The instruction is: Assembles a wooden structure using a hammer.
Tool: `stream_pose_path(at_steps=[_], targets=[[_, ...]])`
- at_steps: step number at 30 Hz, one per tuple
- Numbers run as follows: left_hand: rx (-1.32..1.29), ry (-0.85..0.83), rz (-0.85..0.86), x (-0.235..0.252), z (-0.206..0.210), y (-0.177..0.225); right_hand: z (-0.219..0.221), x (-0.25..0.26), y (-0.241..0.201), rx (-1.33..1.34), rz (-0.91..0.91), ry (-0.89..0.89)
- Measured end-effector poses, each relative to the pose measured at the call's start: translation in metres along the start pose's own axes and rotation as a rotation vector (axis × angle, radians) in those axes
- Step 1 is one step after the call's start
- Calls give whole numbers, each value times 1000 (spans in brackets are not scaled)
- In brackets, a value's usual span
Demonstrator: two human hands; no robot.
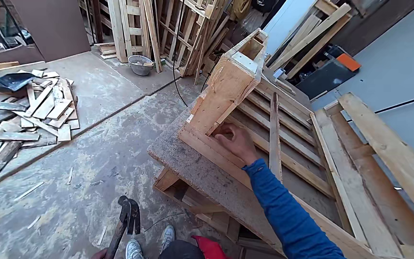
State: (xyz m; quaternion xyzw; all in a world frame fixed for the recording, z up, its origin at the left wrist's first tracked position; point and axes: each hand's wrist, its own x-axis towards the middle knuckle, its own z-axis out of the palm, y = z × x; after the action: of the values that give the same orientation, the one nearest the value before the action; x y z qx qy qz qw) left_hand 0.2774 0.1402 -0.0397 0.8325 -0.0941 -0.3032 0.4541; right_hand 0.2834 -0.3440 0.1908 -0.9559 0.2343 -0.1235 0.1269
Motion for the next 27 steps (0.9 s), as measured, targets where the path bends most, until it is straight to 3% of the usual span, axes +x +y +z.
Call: stream_pose_path(at_steps=[5,8,11,13,15,19,23,27], targets=[[-441,-10,210,14,15,37,-67,12,-7,80,-244,345],[-516,-28,216,19,19,65,-112,41,-21,119,-480,519],[-572,-23,213,25,33,90,-150,92,-32,140,-655,575],[-680,-46,239,31,46,107,-171,134,-39,167,-689,457],[-825,-62,253,30,62,139,-178,175,-45,212,-687,229],[-1076,-31,228,55,106,204,-151,221,-56,119,-602,-270],[-1191,108,202,79,122,238,-147,220,-61,116,-550,-355],[-1423,590,450,55,102,279,-147,217,-65,103,-552,-321]])
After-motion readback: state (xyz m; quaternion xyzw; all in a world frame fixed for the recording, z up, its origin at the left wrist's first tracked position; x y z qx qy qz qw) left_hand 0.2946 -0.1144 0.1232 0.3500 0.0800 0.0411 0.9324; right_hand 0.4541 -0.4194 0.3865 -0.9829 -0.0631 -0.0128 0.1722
